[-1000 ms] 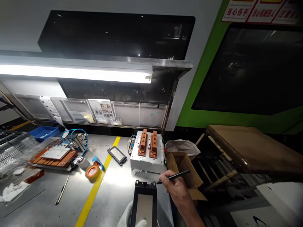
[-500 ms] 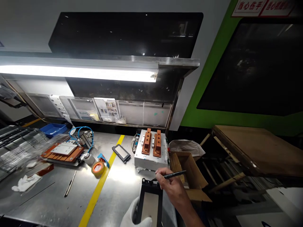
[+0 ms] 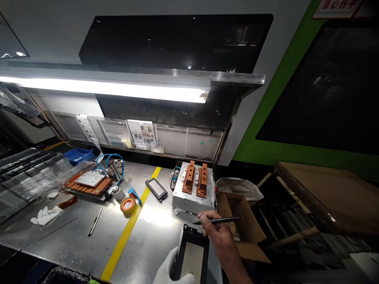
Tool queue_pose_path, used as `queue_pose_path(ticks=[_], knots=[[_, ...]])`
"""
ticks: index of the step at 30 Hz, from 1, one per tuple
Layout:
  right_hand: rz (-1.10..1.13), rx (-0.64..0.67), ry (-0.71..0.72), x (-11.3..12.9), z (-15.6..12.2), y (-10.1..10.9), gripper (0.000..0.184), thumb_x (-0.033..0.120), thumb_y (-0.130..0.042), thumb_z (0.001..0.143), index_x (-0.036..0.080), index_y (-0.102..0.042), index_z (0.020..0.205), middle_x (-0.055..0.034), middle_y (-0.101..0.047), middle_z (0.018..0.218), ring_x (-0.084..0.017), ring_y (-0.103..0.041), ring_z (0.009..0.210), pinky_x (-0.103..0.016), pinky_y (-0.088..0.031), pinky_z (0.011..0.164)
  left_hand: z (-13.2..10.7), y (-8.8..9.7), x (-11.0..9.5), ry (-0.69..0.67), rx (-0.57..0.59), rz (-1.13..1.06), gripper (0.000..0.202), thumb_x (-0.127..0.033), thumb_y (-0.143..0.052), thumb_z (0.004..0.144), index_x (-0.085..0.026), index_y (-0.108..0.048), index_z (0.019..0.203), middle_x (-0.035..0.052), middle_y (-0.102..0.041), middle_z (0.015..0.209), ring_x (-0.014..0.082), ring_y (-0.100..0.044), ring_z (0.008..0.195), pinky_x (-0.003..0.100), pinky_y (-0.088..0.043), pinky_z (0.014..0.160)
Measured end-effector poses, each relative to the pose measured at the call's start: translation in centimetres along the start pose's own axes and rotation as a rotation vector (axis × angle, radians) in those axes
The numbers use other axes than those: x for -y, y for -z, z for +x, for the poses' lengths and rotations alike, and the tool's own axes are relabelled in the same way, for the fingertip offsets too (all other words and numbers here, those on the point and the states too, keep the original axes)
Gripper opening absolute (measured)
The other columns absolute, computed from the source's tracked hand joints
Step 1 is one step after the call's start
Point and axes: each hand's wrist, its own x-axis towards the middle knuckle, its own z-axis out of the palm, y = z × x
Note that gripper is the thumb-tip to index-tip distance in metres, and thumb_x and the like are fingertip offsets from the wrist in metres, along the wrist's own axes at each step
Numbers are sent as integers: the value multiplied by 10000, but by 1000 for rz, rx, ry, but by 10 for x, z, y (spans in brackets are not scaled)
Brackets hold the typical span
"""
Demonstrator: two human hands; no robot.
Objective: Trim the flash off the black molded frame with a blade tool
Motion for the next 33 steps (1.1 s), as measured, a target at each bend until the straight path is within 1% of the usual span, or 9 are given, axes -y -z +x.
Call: queue_pose_path(ticks=[5, 7, 9, 11, 14, 17, 23, 28, 33], knots=[[25, -31, 62, 5, -18, 2, 263, 451, -585, 955, 208, -653, 882, -11, -607, 803, -130, -528, 658, -279, -422, 693, -8, -2, -23, 57, -58, -26, 600, -374, -716, 726, -106, -533, 1230, 160, -679, 1237, 281, -630, 1170, 383, -485, 1063], [21, -35, 98, 5, -31, 3, 249, 410, -543, 981, 212, -649, 875, -35, -636, 886, -148, -578, 723, -286, -452, 718, -8, -2, -26, 76, -114, -203, 574, -392, -726, 752, -129, -522, 1221, 163, -667, 1265, 273, -646, 1161, 393, -497, 1063], [-39, 4, 158, 4, -48, 4, 202, 348, -518, 992, 222, -645, 897, -60, -647, 1035, -170, -624, 842, -279, -480, 718, -7, 0, -24, 87, -169, -430, 606, -422, -731, 762, -162, -493, 1255, 162, -668, 1263, 267, -692, 1072, 414, -551, 980], [-176, 87, 260, 3, -69, 4, 107, 261, -533, 969, 239, -635, 946, -64, -641, 1127, -187, -641, 953, -275, -506, 745, -5, 4, -21, 95, -222, -585, 619, -427, -723, 774, -206, -472, 1295, 146, -682, 1240, 243, -720, 982, 392, -587, 880], [-357, 168, 482, -5, -98, 4, 159, 140, -571, 900, 258, -602, 1000, -31, -672, 913, -206, -640, 1006, -302, -522, 842, -2, 11, -19, 95, -286, -647, 586, -418, -717, 783, -242, -490, 1294, 112, -706, 1194, 206, -726, 948, 331, -594, 829], [-455, 139, 569, -17, -116, 4, 196, 97, -572, 875, 251, -582, 997, -18, -643, 734, -220, -642, 982, -322, -533, 845, 1, 18, -20, 100, -339, -619, 555, -409, -726, 773, -233, -526, 1260, 106, -714, 1173, 213, -731, 906, 332, -603, 782], [-579, 157, 561, -26, -120, 9, 215, 95, -604, 857, 233, -597, 1021, -36, -681, 810, -242, -646, 1040, -353, -555, 866, 5, 21, -19, 99, -379, -601, 523, -409, -738, 758, -203, -562, 1205, 120, -694, 1220, 208, -731, 918, 315, -609, 775], [-564, 149, 522, -23, -114, 8, 178, 109, -580, 885, 230, -610, 1012, -31, -672, 803, -229, -644, 1032, -348, -558, 861, 8, 21, -19, 96, -394, -606, 557, -400, -735, 761, -221, -562, 1259, 118, -695, 1222, 228, -711, 1045, 331, -605, 869], [-616, 174, 525, -15, -109, 7, 168, 110, -587, 866, 229, -633, 976, -28, -670, 773, -237, -658, 1014, -363, -564, 852, 8, 23, -21, 103, -403, -625, 552, -407, -740, 756, -220, -576, 1248, 110, -707, 1202, 223, -718, 1024, 346, -599, 909]])
